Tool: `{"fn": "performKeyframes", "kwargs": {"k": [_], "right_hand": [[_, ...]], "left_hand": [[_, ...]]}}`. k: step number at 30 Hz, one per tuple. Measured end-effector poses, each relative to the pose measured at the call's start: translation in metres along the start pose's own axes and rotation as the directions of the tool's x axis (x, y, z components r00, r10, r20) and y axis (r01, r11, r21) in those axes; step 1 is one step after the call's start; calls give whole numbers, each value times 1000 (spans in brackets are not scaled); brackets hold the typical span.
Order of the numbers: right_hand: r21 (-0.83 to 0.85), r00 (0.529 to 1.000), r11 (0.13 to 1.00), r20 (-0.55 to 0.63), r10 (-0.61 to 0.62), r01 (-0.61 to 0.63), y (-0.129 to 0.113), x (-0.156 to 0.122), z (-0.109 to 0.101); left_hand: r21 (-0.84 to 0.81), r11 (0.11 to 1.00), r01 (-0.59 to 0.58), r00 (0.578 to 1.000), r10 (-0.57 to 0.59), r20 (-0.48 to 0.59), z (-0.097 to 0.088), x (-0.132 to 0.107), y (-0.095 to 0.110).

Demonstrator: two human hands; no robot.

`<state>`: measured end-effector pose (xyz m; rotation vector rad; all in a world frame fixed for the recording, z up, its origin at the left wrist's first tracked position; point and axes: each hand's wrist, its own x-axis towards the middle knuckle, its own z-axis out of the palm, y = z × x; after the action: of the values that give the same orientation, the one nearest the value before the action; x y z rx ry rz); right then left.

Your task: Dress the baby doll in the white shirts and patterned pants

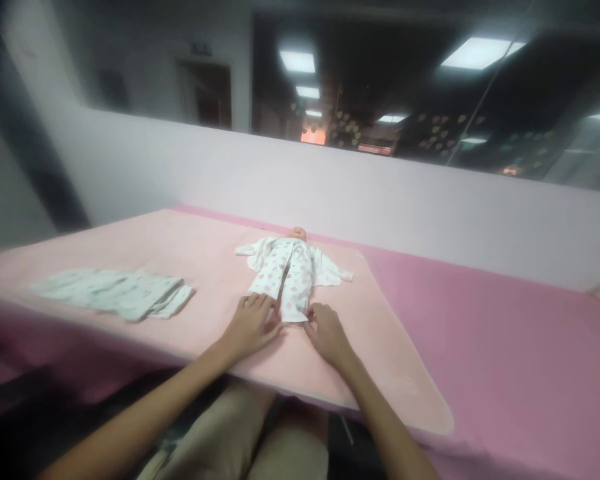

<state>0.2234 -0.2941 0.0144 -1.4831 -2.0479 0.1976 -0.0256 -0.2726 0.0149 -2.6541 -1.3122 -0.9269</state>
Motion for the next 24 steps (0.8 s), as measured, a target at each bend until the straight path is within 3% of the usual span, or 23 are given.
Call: {"fn": "performKeyframes", "kwargs": {"k": [3, 6, 10, 15, 18, 20, 22, 24], "right_hand": [[78, 997, 996, -50, 54, -50, -4, 6, -1], [157, 994, 987, -99, 43, -27, -13, 7, -5], [159, 999, 987, -34, -15, 20, -25, 1, -6], [71, 993, 995, 89, -72, 66, -27, -15, -11], [24, 993, 997, 91, -70, 68, -24, -14, -17], [3, 999, 1000, 49, 10, -10, -19, -2, -21], [-34, 988, 987, -6, 154, -155, -12, 19, -22], [-68, 951, 949, 1, 309, -308, -4, 46, -20]], "left_hand": [[15, 1000, 10, 997, -11, 73, 15, 19, 7], [-48, 999, -22, 997, 26, 78, 20, 28, 6], [-52, 997, -58, 997, 60, 54, 14, 26, 4], [-57, 990, -129, 983, 135, 122, 3, 6, -4], [-142, 978, -155, 976, 174, 134, -9, 5, -13], [-185, 981, -61, 993, 79, 90, -18, 19, -25], [-153, 980, 131, 991, -123, 60, -23, 45, -42], [-75, 931, 357, 930, -346, 126, -21, 74, -62]]}}
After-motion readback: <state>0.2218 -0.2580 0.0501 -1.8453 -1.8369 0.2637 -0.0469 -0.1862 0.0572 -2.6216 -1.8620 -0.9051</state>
